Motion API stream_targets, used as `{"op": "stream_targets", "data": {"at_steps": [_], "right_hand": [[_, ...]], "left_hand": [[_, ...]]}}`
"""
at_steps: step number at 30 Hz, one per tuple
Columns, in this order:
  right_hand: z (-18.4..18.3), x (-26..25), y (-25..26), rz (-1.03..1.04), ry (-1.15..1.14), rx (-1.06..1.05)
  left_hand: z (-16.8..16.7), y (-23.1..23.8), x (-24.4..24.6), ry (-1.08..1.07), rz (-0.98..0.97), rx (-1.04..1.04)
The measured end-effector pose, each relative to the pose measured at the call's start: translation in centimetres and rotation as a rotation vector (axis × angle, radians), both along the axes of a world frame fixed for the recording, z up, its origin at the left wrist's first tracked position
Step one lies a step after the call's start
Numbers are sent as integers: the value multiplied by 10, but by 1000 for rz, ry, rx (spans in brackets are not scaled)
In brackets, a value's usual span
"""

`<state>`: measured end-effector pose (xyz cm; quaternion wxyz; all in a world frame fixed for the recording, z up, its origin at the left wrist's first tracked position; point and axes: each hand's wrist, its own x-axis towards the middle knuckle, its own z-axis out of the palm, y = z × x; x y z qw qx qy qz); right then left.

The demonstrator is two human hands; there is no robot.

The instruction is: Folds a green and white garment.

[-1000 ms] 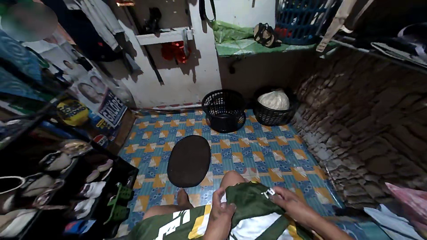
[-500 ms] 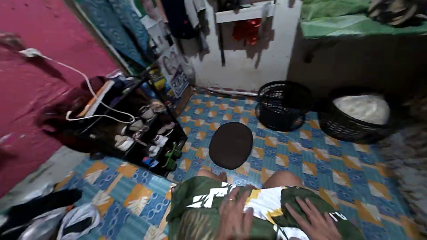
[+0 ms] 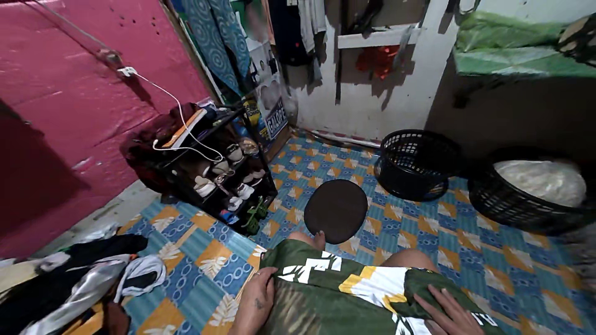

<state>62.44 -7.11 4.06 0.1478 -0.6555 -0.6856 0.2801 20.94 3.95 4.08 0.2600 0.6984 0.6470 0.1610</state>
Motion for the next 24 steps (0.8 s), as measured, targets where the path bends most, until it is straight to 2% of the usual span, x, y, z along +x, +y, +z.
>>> {"op": "stream_targets", "data": {"at_steps": [3,5,7,8,11,13,16,21,23,24], "right_hand": [[-3,1,-2,-61,97,75],[-3,-1,-5,-119,158,173],[-4,-2,-10,-153,195,238],[-4,-2,-11,-146,195,238],[-7,3,-9,-80,144,167],[-4,0,-8,-84,107,126],[-2,-4,-5,-101,88,90],[-5,-1,-8,-116,121,128],[-4,-2,-9,-119,122,129],[-3,-3,-9,-118,121,127]], "left_hand": [[4,3,-1,113,20,140],[13,10,-3,129,35,300],[23,13,-5,124,-12,361],[26,12,-6,128,-62,324],[26,9,-9,215,-194,-38],[12,5,-9,213,-157,-97],[-4,3,-9,175,-75,148],[22,9,-10,173,24,553],[25,8,-14,200,16,653],[25,5,-17,209,-6,630]]}}
